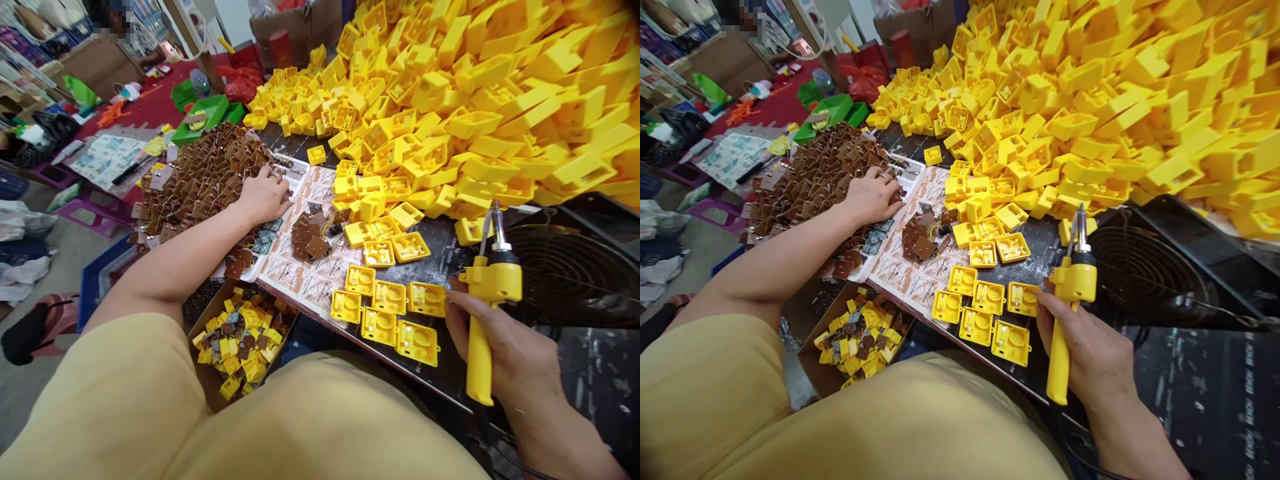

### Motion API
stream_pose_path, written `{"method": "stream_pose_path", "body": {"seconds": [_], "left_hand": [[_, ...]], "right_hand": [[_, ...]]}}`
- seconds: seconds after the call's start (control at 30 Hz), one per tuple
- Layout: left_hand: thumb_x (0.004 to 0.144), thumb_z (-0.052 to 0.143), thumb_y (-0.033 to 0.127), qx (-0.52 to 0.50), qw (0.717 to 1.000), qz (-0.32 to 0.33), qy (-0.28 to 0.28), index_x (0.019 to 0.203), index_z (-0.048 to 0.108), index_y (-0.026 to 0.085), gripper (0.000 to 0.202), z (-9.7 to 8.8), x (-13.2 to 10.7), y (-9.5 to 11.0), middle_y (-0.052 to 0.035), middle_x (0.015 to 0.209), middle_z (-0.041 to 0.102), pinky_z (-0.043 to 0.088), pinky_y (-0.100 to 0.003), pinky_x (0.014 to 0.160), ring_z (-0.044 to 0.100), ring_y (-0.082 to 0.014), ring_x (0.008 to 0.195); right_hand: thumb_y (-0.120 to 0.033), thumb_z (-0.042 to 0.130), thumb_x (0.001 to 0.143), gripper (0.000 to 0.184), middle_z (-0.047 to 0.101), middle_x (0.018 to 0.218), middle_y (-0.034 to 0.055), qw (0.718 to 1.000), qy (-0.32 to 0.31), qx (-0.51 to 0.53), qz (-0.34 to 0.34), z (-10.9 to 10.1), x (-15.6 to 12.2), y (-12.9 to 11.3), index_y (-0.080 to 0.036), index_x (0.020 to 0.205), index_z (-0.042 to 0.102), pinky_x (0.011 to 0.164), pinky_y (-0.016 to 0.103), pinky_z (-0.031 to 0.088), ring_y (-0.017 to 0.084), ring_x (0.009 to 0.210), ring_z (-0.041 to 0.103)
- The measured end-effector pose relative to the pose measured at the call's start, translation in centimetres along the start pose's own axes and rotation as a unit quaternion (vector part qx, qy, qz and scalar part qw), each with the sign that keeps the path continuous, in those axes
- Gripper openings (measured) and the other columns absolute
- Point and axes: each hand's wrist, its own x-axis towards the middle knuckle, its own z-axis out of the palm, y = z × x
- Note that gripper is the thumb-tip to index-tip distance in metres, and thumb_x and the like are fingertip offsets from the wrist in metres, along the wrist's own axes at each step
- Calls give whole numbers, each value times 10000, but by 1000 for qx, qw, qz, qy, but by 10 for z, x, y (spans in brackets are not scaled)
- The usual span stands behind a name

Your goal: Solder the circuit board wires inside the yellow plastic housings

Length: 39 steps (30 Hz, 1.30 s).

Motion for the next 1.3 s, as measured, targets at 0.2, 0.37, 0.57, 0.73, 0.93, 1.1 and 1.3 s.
{"method": "stream_pose_path", "body": {"seconds": [0.2, 0.37, 0.57, 0.73, 0.93, 1.1, 1.3], "left_hand": [[966, 407, 340, -34, 995, 1, 94, 1042, 694, 110, 376, 12, 3, -13, -222, 1143, 700, 544, -478, 854, 609, -376, 1201], [909, 501, 403, -177, 948, -90, 249, 877, 630, 184, 257, 10, 7, -30, -128, 1009, 704, 532, -412, 946, 660, -266, 1028], [873, 589, 445, -354, 866, -162, 314, 765, 581, 236, 236, -21, 7, -22, -19, 772, 639, 534, -335, 764, 622, -178, 783], [875, 580, 602, -411, 908, -48, 63, 1016, 703, 163, 477, -41, 19, 14, -76, 991, 747, 547, -332, 844, 698, -217, 924], [902, 486, 659, -297, 954, -31, -19, 1417, 584, 224, 681, -50, 71, -8, -96, 1431, 641, 442, -401, 1106, 588, -293, 1317], [950, 390, 623, -131, 972, -191, -28, 1340, 655, 143, 673, -28, 129, -45, -147, 1369, 664, 353, -557, 1125, 474, -378, 1399], [703, 554, 836, -101, 968, -200, -116, 1196, 723, 135, 873, 1, 160, -53, -105, 1230, 731, 288, -644, 1180, 511, -370, 1355]], "right_hand": [[-200, 643, 963, 157, 647, 657, -55, 998, 23, -16, -54, 1, 5, -2, -195, 1118, 622, 518, 222, 403, 90, 475, 543], [-190, 643, 961, 166, 739, 823, -18, 998, 27, -29, -55, -1, 6, -2, -192, 1125, 625, 545, 205, 430, 78, 524, 597], [-168, 662, 935, 167, 748, 822, -26, 997, 37, -27, -59, -3, 11, -3, -188, 1100, 655, 537, 173, 438, 65, 548, 633], [-162, 656, 937, 206, 768, 939, 14, 997, 30, -30, -63, -3, 10, -3, -169, 1143, 638, 579, 182, 477, 89, 605, 670], [-125, 711, 893, 303, 769, 964, -12, 997, 35, -27, -69, -3, 9, -2, -193, 1173, 619, 606, 180, 494, 89, 641, 689], [-129, 671, 926, 284, 768, 1010, 10, 997, 21, -24, -69, -3, 9, -2, -189, 1194, 596, 613, 208, 532, 116, 677, 711], [-156, 618, 962, 249, 761, 1066, 18, 998, 6, -23, -59, -2, 6, 0, -198, 1208, 609, 674, 201, 569, 128, 760, 737]]}}
